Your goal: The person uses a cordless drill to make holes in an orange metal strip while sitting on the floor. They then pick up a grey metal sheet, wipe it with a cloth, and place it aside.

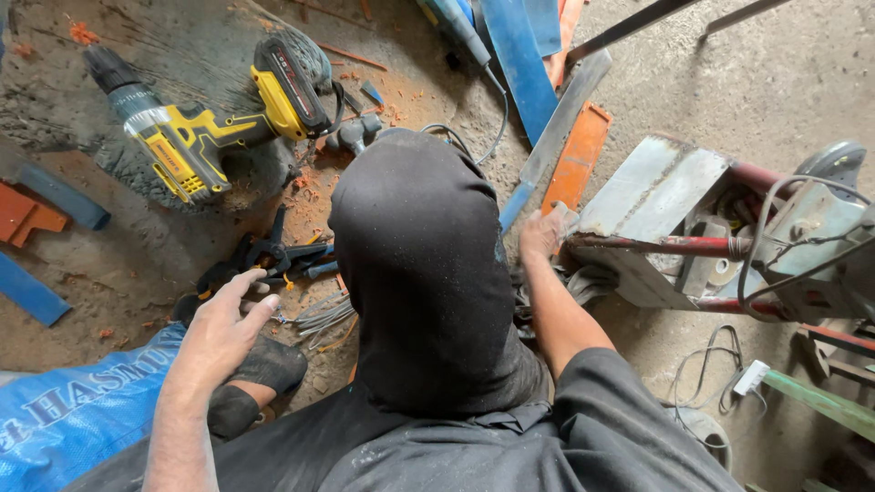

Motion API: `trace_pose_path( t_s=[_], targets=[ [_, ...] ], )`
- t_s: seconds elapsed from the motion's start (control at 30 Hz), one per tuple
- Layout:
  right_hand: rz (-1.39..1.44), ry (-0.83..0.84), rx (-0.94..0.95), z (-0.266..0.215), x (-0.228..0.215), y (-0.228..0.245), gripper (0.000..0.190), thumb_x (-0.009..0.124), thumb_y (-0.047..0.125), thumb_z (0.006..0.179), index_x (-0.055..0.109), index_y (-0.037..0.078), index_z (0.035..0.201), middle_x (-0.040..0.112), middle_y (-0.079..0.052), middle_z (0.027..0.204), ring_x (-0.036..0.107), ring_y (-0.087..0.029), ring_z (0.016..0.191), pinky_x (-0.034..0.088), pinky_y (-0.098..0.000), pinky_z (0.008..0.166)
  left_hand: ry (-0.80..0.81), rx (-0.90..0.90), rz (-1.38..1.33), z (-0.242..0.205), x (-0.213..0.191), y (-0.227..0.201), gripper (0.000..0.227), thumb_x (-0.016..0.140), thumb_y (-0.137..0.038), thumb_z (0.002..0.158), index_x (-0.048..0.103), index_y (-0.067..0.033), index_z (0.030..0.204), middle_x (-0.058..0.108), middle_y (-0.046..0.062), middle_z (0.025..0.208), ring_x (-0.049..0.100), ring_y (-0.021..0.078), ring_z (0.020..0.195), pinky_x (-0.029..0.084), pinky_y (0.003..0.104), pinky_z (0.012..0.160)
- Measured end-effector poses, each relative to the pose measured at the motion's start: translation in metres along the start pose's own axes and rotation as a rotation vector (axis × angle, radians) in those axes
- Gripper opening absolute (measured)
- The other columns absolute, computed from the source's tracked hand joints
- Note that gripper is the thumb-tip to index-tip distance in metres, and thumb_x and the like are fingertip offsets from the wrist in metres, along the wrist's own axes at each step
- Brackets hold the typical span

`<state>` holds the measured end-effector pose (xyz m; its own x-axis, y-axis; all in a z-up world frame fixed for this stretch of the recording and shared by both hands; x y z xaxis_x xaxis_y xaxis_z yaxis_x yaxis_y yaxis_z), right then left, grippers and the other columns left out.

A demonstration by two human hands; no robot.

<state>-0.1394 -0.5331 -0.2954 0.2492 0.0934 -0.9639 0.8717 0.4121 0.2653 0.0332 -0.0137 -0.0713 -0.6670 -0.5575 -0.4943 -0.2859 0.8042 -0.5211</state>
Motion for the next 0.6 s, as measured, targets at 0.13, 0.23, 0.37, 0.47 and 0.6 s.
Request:
trace_pose_path(
  t_s=[0.13, 0.23, 0.37, 0.47, 0.6],
  targets=[
    [-0.087, 0.137, 0.024, -0.01, -0.018, -0.013, 0.094, 0.087, 0.035, 0.07, 0.038, -0.005, 0.139, 0.043, -0.029, 0.133, 0.041, -0.051, 0.122, 0.039, -0.0587, 0.098, 0.002, 0.071, 0.002, 0.001, 0.002, -0.005, 0.052, 0.068, -0.027, 0.092, 0.06, -0.0099, 0.14, 0.074, 0.01, 0.115, 0.069, 0.0234, 0.092, 0.054, 0.037, 0.086],
    [-0.11, 0.069, -0.084, -0.008, -0.027, -0.006, 0.1, 0.091, 0.032, 0.066, 0.038, -0.005, 0.142, 0.038, -0.036, 0.14, 0.038, -0.06, 0.13, 0.037, -0.0623, 0.1, -0.008, 0.076, 0.001, -0.004, -0.001, -0.005, 0.052, 0.068, -0.027, 0.092, 0.059, -0.01, 0.14, 0.073, 0.01, 0.116, 0.069, 0.023, 0.091, 0.054, 0.037, 0.085],
    [-0.23, 0.31, -0.051, 0.001, -0.012, -0.009, 0.065, 0.081, 0.024, 0.082, 0.047, -0.001, 0.131, 0.048, -0.026, 0.136, 0.048, -0.048, 0.128, 0.045, -0.0511, 0.106, -0.062, 0.135, -0.014, -0.008, -0.014, -0.011, 0.051, 0.07, -0.026, 0.092, 0.06, -0.0083, 0.139, 0.073, 0.012, 0.113, 0.068, 0.0235, 0.09, 0.054, 0.037, 0.085],
    [-0.291, 0.237, -0.085, 0.014, -0.012, -0.008, 0.062, 0.079, 0.02, 0.079, 0.048, -0.003, 0.128, 0.052, -0.026, 0.129, 0.055, -0.046, 0.121, 0.05, -0.0496, 0.098, -0.108, 0.139, -0.016, -0.014, -0.021, -0.014, 0.051, 0.07, -0.026, 0.092, 0.061, -0.0086, 0.139, 0.074, 0.013, 0.11, 0.068, 0.0243, 0.086, 0.054, 0.038, 0.083],
    [-0.187, 0.185, 0.096, 0.025, -0.034, -0.026, 0.037, 0.068, 0.018, 0.086, 0.059, -0.002, 0.116, 0.062, -0.023, 0.114, 0.065, -0.043, 0.106, 0.054, -0.0511, 0.09, -0.128, 0.147, -0.026, -0.02, -0.033, -0.019, 0.049, 0.07, -0.024, 0.092, 0.062, -0.0093, 0.138, 0.074, 0.01, 0.109, 0.066, 0.0216, 0.082, 0.054, 0.036, 0.079]
  ],
)
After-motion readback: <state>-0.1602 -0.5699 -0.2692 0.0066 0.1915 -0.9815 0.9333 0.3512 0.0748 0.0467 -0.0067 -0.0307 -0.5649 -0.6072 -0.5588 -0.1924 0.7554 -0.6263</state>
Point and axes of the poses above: each hand's wrist, its own z-axis towards the middle knuckle, its own x-axis out of the palm, y = z × x, the point moved 5 cm from there along z, towards the middle knuckle
